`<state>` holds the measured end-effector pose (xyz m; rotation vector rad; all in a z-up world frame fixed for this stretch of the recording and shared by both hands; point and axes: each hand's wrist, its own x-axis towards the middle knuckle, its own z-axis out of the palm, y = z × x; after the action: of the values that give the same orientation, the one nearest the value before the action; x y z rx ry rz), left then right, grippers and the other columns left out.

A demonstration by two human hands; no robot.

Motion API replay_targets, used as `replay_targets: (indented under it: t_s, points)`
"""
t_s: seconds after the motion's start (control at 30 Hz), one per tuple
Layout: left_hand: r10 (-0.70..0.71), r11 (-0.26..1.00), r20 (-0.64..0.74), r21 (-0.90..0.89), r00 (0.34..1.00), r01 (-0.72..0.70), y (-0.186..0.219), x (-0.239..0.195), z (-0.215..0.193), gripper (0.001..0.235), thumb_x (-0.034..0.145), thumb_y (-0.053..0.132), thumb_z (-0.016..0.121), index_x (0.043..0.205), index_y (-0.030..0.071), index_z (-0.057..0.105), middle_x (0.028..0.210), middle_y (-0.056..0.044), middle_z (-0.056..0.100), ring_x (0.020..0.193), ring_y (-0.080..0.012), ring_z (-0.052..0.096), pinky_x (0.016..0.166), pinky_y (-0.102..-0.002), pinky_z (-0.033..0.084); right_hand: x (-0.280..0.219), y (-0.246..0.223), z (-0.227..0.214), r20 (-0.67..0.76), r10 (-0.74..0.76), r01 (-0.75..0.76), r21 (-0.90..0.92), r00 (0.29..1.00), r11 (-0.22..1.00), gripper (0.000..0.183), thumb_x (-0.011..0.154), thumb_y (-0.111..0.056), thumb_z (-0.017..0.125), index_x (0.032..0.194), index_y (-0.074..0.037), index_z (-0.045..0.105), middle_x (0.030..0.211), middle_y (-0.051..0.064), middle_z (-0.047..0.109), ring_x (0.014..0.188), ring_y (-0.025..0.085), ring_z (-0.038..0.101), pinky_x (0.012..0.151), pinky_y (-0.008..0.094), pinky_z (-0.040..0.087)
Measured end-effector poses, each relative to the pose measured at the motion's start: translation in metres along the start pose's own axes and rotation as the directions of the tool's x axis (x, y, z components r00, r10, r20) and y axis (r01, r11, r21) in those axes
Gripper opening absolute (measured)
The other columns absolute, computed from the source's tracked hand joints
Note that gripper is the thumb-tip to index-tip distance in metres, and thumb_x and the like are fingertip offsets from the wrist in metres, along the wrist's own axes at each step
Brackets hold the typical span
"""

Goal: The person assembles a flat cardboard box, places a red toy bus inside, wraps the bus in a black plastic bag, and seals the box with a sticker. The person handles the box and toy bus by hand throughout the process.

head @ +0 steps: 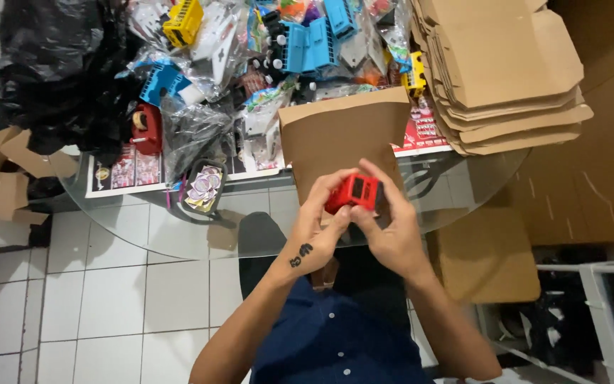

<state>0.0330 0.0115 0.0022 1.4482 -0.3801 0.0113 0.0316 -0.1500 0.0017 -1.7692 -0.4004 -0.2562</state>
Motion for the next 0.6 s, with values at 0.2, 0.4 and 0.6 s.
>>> replay_targets:
  t_s: [0.2,0.4,0.6]
  points:
    - [-0.19,0.906,-0.003,-0.386,0.982,0.174,-0.016,-0.007,-0.009,0.095,0.087,0.061,0.06,0.16,0.007,0.031,0.158,-0.018,0.036,0.132,-0.0299,0.045,0.098,-0.042,0.051,0.008,-0.017,0.002,0.113,-0.498,0.499,-0.392,0.86,0.773,0.046,0.083,-0.016,0.084,0.124,-0.003,0.069,0.132,0.017,0.067,0.126,0.044,0.063,0.106,0.052,0.054]
    - [-0.218,0.869,-0.029,-0.461,0.975,0.181,-0.012,-0.008,-0.007,0.063,0.103,0.039,0.044,0.156,0.004,0.039,0.13,-0.023,0.062,0.102,-0.0257,0.069,0.083,-0.039,0.063,0.0,-0.031,-0.002,0.278,-0.41,0.47,-0.203,0.869,0.859,0.067,0.078,-0.003,0.069,0.141,-0.001,0.047,0.157,0.025,0.041,0.147,0.046,0.035,0.119,0.057,0.034]
    - [-0.086,0.975,-0.203,-0.217,0.975,0.041,-0.011,-0.029,0.039,0.058,0.103,0.041,0.037,0.144,0.003,0.049,0.113,-0.022,0.066,0.097,-0.0231,0.061,0.084,-0.038,0.053,0.026,-0.03,0.015,-0.054,-0.19,0.197,0.222,0.98,0.955,0.082,0.105,-0.058,0.041,0.165,-0.009,0.015,0.174,0.017,0.015,0.161,0.033,0.011,0.13,0.054,0.013]
